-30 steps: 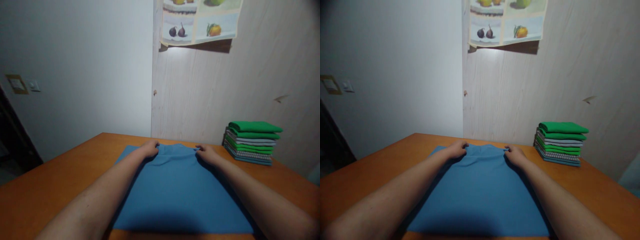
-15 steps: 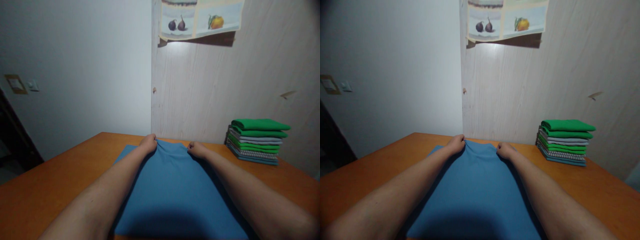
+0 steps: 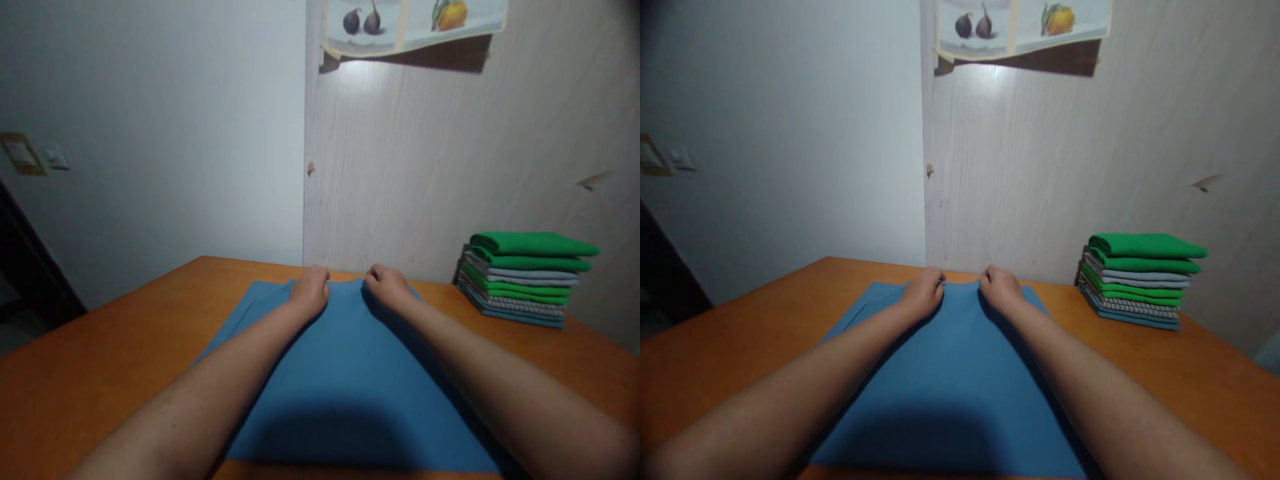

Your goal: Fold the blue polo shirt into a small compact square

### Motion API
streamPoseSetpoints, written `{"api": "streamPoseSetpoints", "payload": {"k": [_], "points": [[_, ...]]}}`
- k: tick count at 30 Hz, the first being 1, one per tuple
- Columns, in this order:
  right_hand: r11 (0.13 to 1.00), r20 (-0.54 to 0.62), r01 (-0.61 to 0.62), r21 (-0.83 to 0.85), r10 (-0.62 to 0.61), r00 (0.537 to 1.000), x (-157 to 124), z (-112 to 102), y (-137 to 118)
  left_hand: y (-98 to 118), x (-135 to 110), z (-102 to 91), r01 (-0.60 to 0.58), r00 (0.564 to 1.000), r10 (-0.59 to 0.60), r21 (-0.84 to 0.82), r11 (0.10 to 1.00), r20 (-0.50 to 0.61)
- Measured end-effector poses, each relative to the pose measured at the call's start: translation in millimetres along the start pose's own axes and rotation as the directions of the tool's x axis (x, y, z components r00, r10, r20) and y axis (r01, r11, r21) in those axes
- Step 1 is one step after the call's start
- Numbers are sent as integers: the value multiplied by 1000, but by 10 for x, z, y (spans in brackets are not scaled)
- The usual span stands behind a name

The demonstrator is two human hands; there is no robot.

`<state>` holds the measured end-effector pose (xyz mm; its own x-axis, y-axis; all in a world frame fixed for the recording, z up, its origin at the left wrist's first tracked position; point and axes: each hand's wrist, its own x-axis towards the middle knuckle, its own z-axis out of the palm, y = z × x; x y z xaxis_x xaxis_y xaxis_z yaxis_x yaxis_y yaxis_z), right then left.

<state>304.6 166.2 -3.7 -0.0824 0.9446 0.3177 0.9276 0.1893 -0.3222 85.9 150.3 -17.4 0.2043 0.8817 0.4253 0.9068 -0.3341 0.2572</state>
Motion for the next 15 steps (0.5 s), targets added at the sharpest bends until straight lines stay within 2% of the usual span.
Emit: {"api": "streamPoseSetpoints", "payload": {"k": [3,5,9,11,15], "points": [[982,88,189,26,-190,978,-90,123,-172,10,-78,132,-146,985,147,-12,989,92],[965,186,262,11,-259,948,-154,247,-205,-27,-108,216,-165,972,164,-3,986,169],[970,346,238,-42,-209,915,-246,444,-121,-93,-136,271,-111,940,99,17,994,325],[973,350,226,-49,-195,916,-261,480,-74,-96,-143,253,-92,932,80,18,996,353],[978,291,195,-74,-166,942,-254,491,-42,-93,-154,220,-32,947,20,32,999,320]]}}
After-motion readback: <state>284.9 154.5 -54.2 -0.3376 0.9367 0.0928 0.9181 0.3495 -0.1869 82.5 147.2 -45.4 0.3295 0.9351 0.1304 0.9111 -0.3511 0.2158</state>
